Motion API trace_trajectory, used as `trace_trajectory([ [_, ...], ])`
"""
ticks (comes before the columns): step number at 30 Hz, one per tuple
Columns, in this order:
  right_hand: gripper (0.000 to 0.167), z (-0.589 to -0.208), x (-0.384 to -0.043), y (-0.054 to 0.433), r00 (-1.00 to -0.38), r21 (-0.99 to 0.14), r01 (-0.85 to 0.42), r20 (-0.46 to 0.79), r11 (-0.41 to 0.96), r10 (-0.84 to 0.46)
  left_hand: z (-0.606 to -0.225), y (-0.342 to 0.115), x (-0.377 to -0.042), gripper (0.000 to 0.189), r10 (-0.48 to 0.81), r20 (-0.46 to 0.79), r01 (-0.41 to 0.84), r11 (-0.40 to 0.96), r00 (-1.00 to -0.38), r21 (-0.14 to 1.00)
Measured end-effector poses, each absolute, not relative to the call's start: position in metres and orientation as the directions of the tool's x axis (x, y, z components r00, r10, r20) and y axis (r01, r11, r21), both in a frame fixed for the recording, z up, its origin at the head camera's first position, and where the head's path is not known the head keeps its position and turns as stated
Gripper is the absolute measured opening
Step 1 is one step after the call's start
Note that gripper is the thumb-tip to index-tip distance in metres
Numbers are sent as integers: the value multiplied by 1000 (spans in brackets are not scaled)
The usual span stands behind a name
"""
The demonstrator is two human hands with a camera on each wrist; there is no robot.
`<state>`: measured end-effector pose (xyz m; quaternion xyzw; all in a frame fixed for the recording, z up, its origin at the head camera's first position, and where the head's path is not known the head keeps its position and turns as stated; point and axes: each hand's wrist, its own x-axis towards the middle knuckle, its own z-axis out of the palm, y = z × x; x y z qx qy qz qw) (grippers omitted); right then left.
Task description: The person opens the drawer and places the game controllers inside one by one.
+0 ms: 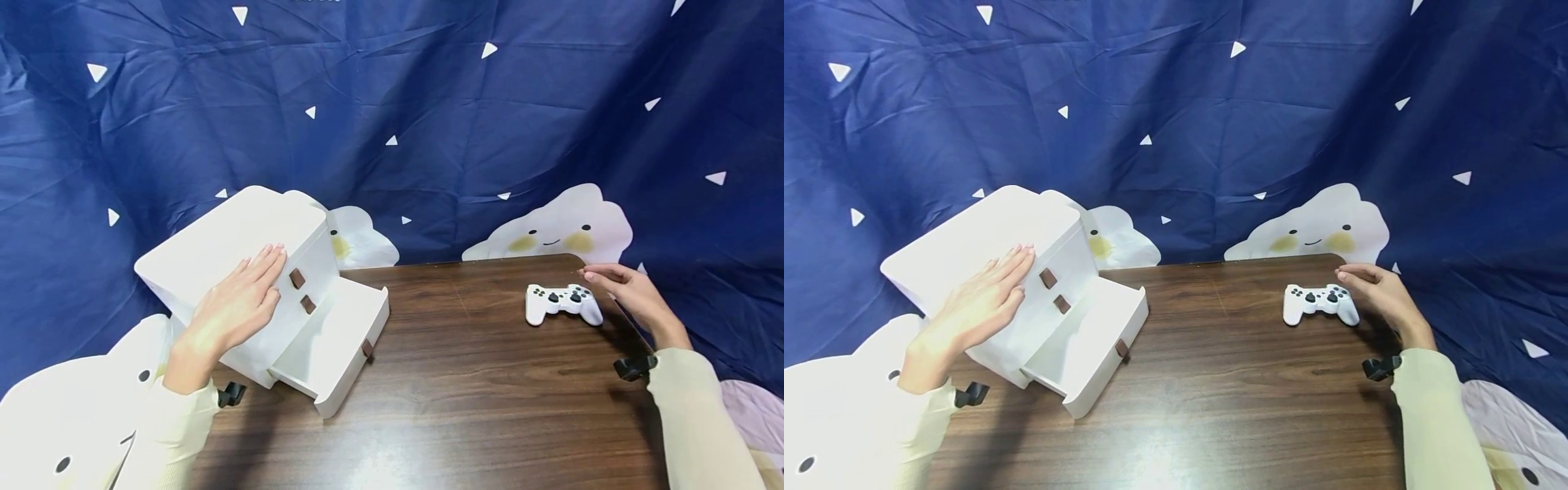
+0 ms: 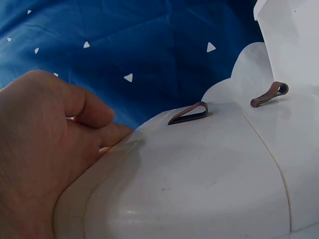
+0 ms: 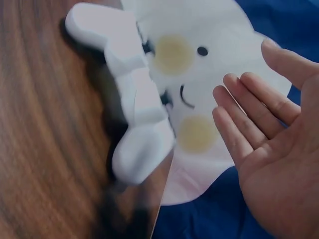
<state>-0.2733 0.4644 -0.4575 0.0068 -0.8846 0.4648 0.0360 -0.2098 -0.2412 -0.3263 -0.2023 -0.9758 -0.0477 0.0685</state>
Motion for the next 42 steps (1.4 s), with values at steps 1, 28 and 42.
trace_trajectory([
  [1,56,-460,-275,466,-998,-819,-39,62,572,21,-326,-241,-210,62,387,152,400,914,-909,66],
  [28,93,-517,-287,475,-992,-737,12,-91,676,-83,-326,-241,-210,62,376,148,388,919,-915,64],
  [42,79,-531,-281,468,-997,-796,-20,-26,606,-67,-326,-240,-210,62,379,150,392,918,-913,67],
])
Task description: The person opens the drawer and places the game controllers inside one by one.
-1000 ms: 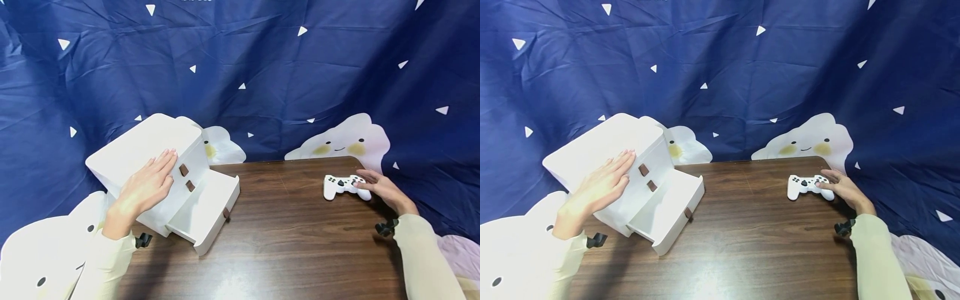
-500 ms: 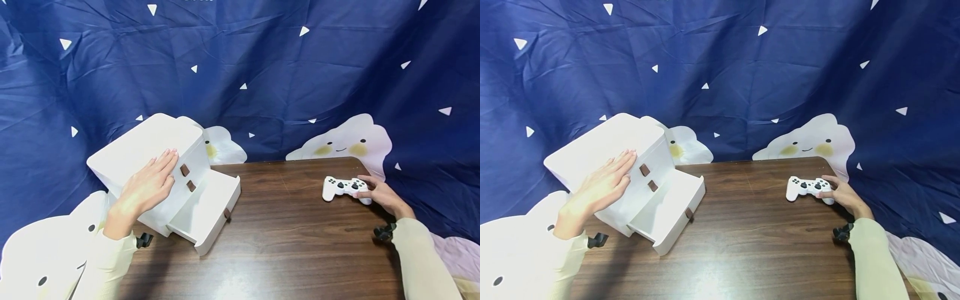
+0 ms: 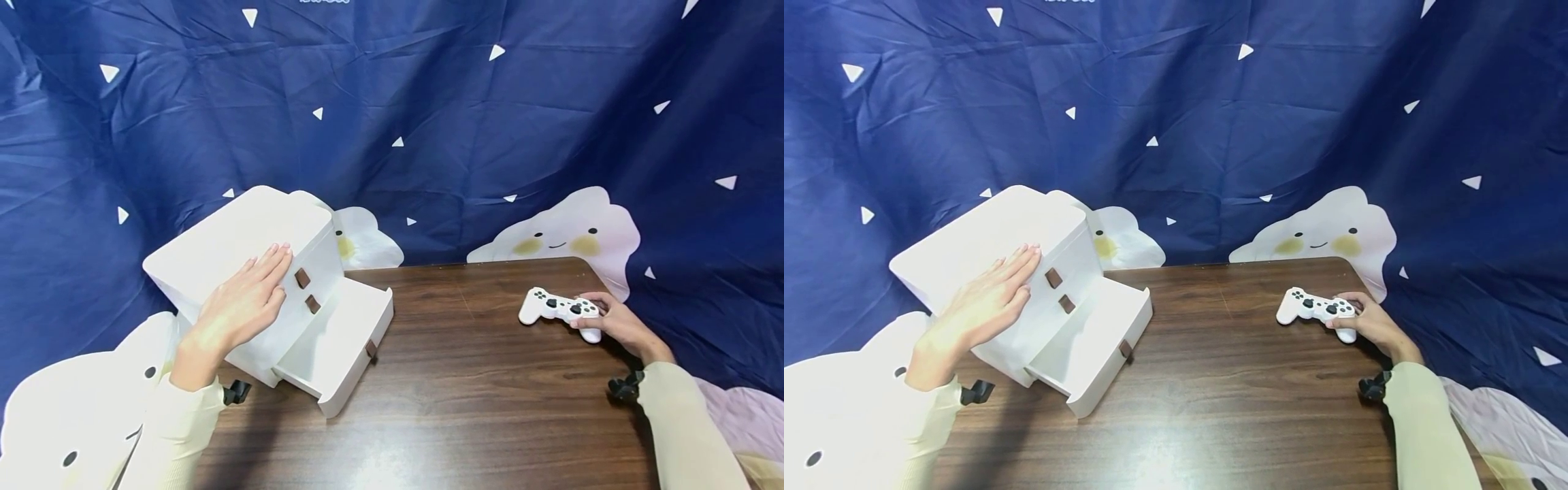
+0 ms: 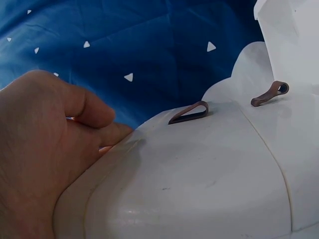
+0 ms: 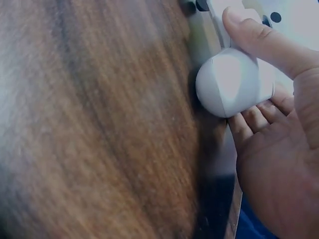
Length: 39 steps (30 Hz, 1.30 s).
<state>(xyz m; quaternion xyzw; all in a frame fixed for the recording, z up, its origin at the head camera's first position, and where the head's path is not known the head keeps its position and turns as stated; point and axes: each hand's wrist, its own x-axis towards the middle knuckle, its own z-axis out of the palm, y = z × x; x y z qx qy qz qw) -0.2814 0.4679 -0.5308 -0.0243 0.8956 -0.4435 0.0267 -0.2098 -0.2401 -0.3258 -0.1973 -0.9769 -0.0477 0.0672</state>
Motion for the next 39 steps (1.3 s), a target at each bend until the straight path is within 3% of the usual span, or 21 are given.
trace_trajectory([
  [10,84,-528,-277,465,-999,-688,-36,2,725,-47,-326,-240,-209,62,378,149,390,918,-914,68],
  [15,75,-527,-274,461,-999,-707,-34,21,707,-27,-325,-239,-209,62,380,154,394,917,-912,68],
  [23,86,-524,-275,460,-1000,-699,-16,8,715,-15,-324,-239,-208,60,398,167,413,909,-902,61],
  [39,85,-525,-275,457,-998,-686,7,38,728,45,-326,-242,-210,58,391,159,406,911,-907,75],
])
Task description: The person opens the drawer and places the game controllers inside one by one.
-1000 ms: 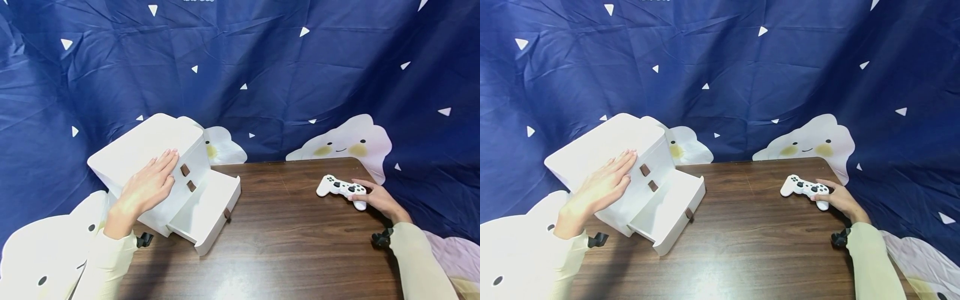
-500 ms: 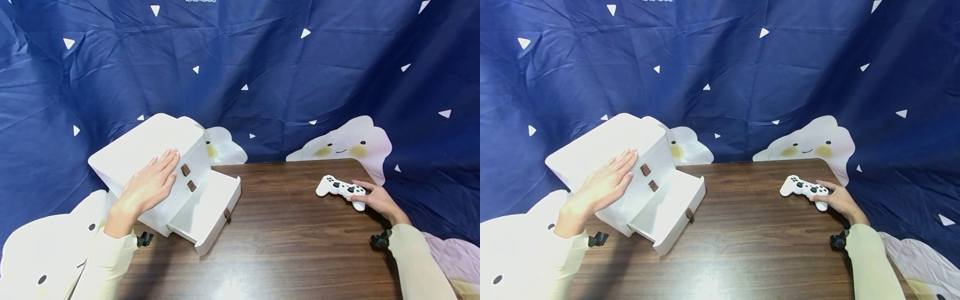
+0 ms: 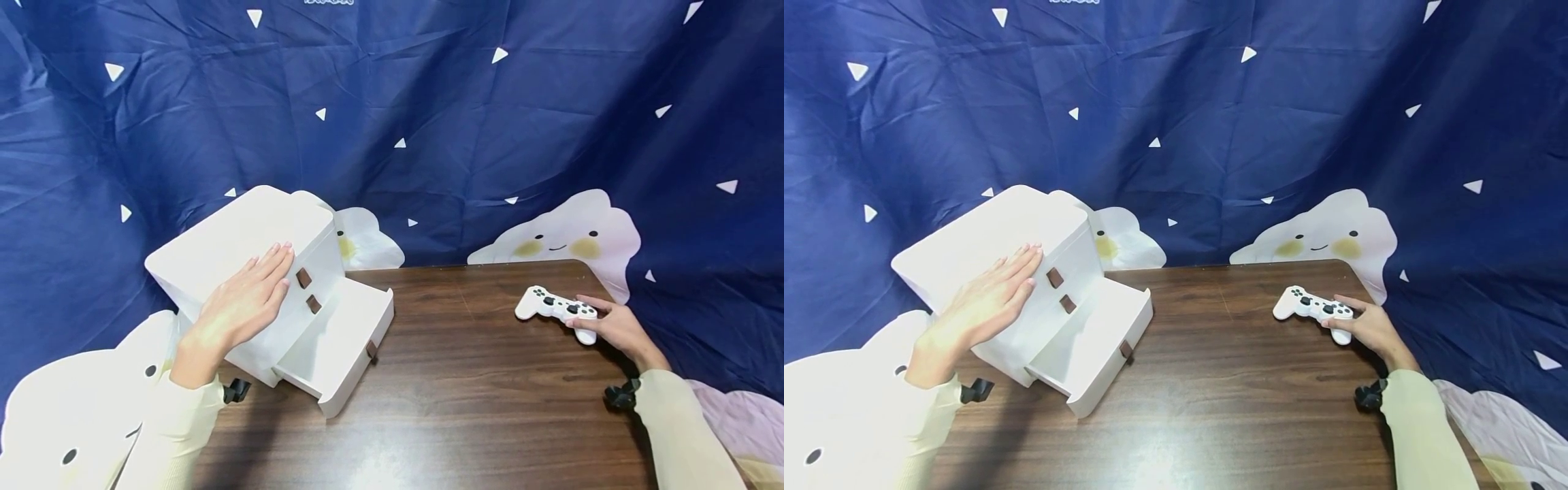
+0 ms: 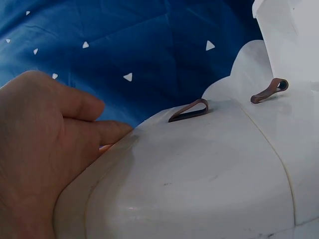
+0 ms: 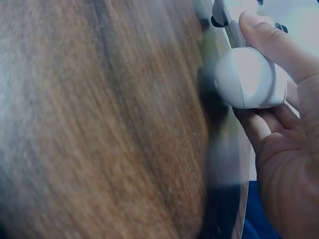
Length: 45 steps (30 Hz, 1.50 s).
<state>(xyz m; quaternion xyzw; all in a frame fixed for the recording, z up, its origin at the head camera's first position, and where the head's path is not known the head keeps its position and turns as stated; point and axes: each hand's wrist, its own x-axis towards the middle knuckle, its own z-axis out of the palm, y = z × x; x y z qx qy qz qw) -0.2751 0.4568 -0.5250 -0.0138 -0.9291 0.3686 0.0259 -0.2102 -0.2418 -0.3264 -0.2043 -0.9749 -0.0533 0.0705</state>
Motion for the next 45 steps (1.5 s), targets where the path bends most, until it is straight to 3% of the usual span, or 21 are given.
trace_trajectory([
  [27,81,-449,-287,397,-982,-614,-182,156,768,-108,-324,-242,-209,58,388,142,401,913,-911,75],
  [45,82,-401,-288,343,-966,-678,-253,141,691,-215,-324,-242,-209,59,393,121,404,911,-911,80],
])
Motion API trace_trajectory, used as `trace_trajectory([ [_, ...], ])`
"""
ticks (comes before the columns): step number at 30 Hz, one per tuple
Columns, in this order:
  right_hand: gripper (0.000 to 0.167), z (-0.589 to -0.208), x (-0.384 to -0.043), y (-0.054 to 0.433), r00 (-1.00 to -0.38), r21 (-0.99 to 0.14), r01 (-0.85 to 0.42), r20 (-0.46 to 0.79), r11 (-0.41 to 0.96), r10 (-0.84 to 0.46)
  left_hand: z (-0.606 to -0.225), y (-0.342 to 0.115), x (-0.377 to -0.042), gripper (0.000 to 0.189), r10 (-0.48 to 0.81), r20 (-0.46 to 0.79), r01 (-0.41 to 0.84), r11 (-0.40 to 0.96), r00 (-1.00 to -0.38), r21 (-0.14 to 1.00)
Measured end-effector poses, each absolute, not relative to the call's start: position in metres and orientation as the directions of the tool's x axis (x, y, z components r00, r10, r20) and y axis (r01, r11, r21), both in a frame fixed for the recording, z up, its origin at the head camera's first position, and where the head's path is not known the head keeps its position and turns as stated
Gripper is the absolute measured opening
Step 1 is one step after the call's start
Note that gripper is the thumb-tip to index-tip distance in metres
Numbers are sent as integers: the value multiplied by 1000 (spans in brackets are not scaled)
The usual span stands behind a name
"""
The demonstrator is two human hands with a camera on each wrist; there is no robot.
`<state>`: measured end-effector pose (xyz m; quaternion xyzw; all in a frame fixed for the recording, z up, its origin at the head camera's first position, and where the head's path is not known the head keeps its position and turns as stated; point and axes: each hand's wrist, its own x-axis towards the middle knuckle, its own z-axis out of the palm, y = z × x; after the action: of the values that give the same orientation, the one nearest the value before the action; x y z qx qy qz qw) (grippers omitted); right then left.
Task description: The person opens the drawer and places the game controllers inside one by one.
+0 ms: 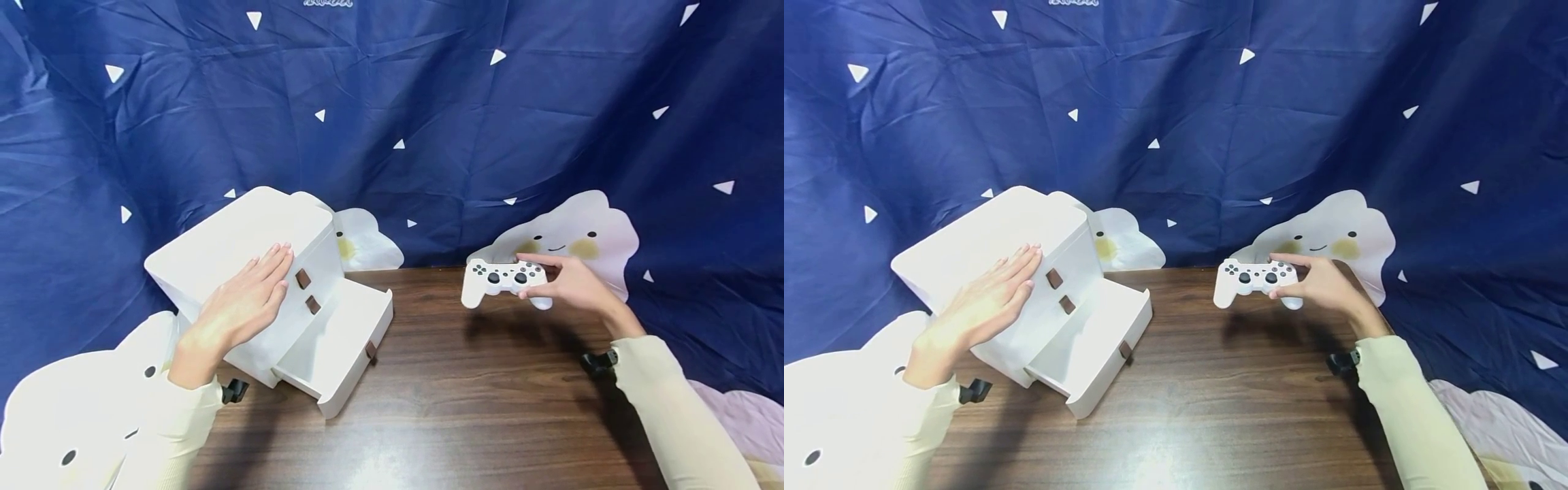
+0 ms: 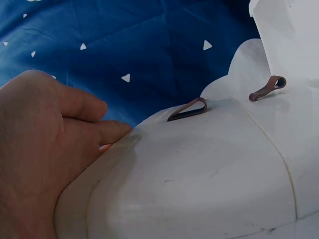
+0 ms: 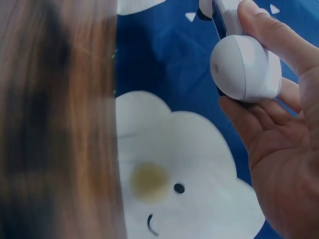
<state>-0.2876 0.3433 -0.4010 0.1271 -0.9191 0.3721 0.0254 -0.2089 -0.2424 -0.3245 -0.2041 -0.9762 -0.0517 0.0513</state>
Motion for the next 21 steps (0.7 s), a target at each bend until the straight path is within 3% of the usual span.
trace_trajectory([
  [7,86,-386,-290,322,-967,-668,-247,117,702,-228,-326,-243,-209,59,392,122,402,913,-912,72],
  [21,82,-356,-300,281,-922,-651,-369,164,664,-351,-326,-243,-209,59,389,124,399,914,-913,73],
])
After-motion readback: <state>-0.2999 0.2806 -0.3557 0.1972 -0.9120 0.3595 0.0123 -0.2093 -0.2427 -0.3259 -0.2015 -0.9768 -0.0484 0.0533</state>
